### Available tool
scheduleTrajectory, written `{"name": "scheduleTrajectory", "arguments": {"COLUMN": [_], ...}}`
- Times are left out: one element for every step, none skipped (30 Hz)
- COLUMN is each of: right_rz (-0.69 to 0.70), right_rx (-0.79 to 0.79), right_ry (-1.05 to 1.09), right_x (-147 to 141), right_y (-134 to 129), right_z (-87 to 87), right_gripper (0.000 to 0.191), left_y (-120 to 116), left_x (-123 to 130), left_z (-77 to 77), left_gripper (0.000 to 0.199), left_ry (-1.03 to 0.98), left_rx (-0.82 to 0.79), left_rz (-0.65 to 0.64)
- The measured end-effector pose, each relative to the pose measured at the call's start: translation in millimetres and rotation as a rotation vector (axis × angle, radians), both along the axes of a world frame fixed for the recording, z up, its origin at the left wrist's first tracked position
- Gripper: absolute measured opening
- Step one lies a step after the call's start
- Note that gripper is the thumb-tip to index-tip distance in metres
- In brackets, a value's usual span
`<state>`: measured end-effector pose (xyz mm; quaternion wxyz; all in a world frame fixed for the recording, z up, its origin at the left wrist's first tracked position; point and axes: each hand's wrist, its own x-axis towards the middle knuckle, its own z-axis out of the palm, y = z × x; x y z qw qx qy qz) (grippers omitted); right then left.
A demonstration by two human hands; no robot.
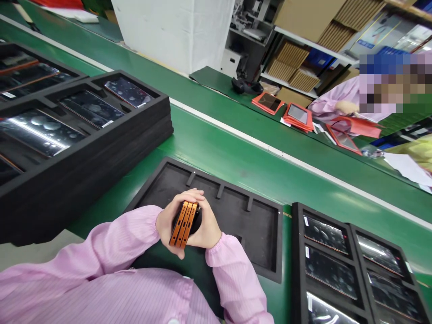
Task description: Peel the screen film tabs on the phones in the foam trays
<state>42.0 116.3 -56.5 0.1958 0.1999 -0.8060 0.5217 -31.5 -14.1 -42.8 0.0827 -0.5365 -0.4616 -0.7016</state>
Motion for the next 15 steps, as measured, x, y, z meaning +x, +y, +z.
{"name": "scheduleTrajectory", "arguments": {"right_rz": [0.011, 0.018, 0.021, 0.017, 0.007, -0.006, -0.019, -0.026, -0.03, -0.034, -0.036, -0.036, -0.039, -0.05, -0.068], "right_rx": [-0.012, -0.023, -0.028, -0.027, -0.019, -0.008, 0.002, 0.008, 0.012, 0.014, 0.013, 0.01, 0.007, 0.004, 0.001], "right_ry": [-0.013, -0.018, -0.021, -0.023, -0.029, -0.035, -0.044, -0.051, -0.055, -0.058, -0.062, -0.066, -0.08, -0.105, -0.137], "right_x": [-0.7, -1.2, -1.5, -1.4, -1.1, -0.6, 0.1, 0.7, 1.4, 1.8, 2.0, 2.0, 1.6, 1.0, 0.2], "right_y": [-0.3, -0.5, -0.5, -0.5, -0.3, 0.0, 0.4, 0.8, 1.2, 1.5, 1.8, 1.8, 1.7, 1.4, 0.9], "right_z": [-0.6, -1.0, -1.3, -1.5, -1.7, -2.2, -2.8, -3.6, -4.4, -5.0, -5.3, -5.2, -4.6, -3.6, -2.5], "right_gripper": [0.101, 0.101, 0.102, 0.102, 0.102, 0.102, 0.102, 0.103, 0.105, 0.107, 0.109, 0.109, 0.107, 0.104, 0.099], "left_y": [0.1, 0.2, 0.3, 0.4, 0.4, 0.5, 0.7, 0.8, 0.9, 0.9, 0.9, 0.7, 0.6, 0.3, 0.0], "left_x": [-0.6, -1.0, -1.1, -1.1, -0.9, -0.8, -0.7, -0.7, -0.7, -0.8, -0.9, -1.1, -1.2, -1.5, -1.8], "left_z": [-0.6, -0.9, -1.0, -0.9, -0.6, -0.3, 0.0, 0.2, 0.4, 0.5, 0.7, 0.9, 1.2, 1.5, 1.9], "left_gripper": [0.109, 0.11, 0.11, 0.11, 0.109, 0.109, 0.108, 0.107, 0.107, 0.107, 0.107, 0.107, 0.107, 0.106, 0.105], "left_ry": [0.004, 0.011, 0.016, 0.02, 0.02, 0.021, 0.022, 0.024, 0.027, 0.027, 0.024, 0.018, 0.008, 0.001, -0.003], "left_rx": [0.0, -0.006, -0.012, -0.021, -0.028, -0.03, -0.029, -0.027, -0.025, -0.026, -0.028, -0.032, -0.035, -0.035, -0.035], "left_rz": [0.005, 0.009, 0.014, 0.016, 0.016, 0.013, 0.009, 0.004, -0.002, -0.009, -0.015, -0.02, -0.019, -0.015, -0.007]}}
